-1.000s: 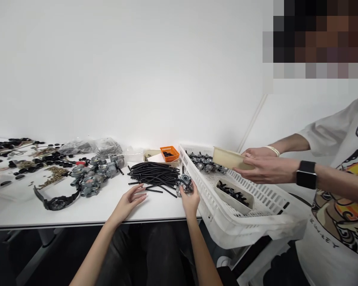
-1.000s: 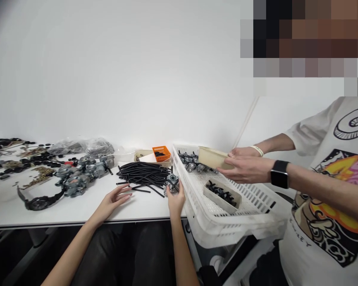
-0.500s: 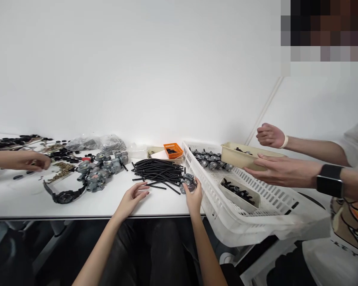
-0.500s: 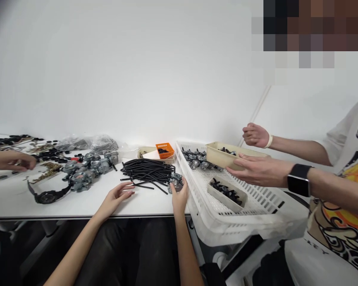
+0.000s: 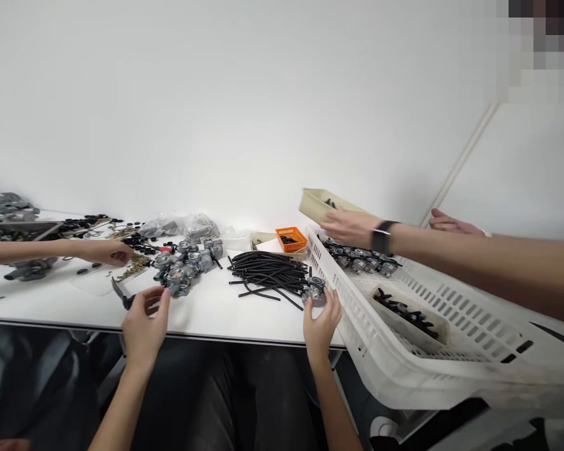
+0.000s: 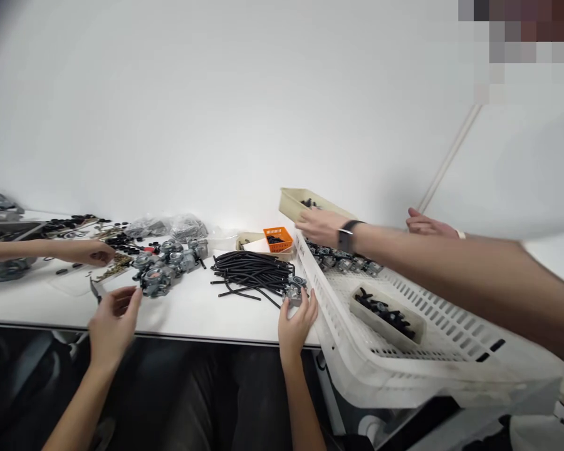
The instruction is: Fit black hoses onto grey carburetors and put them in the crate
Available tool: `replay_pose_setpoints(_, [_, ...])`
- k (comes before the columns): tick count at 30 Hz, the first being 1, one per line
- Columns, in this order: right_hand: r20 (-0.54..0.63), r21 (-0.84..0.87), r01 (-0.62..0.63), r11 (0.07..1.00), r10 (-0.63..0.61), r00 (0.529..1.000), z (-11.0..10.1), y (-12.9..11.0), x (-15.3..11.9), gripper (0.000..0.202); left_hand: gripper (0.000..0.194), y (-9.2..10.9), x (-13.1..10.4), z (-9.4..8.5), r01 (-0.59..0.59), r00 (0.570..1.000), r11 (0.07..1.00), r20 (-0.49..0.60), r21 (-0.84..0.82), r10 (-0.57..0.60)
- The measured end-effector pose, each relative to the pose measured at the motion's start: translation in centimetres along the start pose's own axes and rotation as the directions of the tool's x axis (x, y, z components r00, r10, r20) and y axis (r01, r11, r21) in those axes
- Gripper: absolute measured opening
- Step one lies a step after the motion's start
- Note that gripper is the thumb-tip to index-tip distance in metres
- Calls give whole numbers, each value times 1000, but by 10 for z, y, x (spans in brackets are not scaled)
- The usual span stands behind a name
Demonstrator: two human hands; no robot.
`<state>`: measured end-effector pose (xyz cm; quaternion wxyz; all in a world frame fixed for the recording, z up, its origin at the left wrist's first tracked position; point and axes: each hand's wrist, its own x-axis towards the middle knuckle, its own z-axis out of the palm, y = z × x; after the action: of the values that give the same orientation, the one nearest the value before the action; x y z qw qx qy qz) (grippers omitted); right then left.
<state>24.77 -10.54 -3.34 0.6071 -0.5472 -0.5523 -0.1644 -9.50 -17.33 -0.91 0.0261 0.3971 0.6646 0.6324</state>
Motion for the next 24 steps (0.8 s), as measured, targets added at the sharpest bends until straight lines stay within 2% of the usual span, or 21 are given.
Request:
replay_pose_setpoints(2, [-19,-1,13,1000,-14,1000,1,-7,-6,43,42,2,12,-5,-97,995,964,2,249,99])
replay_pose_setpoints(5, [-24,32,51,998,-50,998,6,-21,-15,37,45,3,21,0,-245,968,749,117,615,221])
replay_pose_setpoints(7, [14,63,83,995,-84,996,10,-29,-19,34,47,1,23,8,-296,953,592,191,750,235])
replay_pose_setpoints(10, [89,88,106,990,-114,990,15,-33,-22,28,44,-8,27,16,-342,938,469,268,814,219])
replay_pose_setpoints(17, [117,120,82,989,-96,988,15,-28,-22,18,39,-23,35,18,-395,918,422,329,816,222])
replay_pose_setpoints(21, [133,147,86,985,-106,985,15,-29,-23,17,40,-18,27,19,-394,911,436,283,809,299])
replay_pose_setpoints(24, [136,166,81,983,-105,985,15,-30,-23,17,39,-10,23,20,-426,891,457,274,781,363])
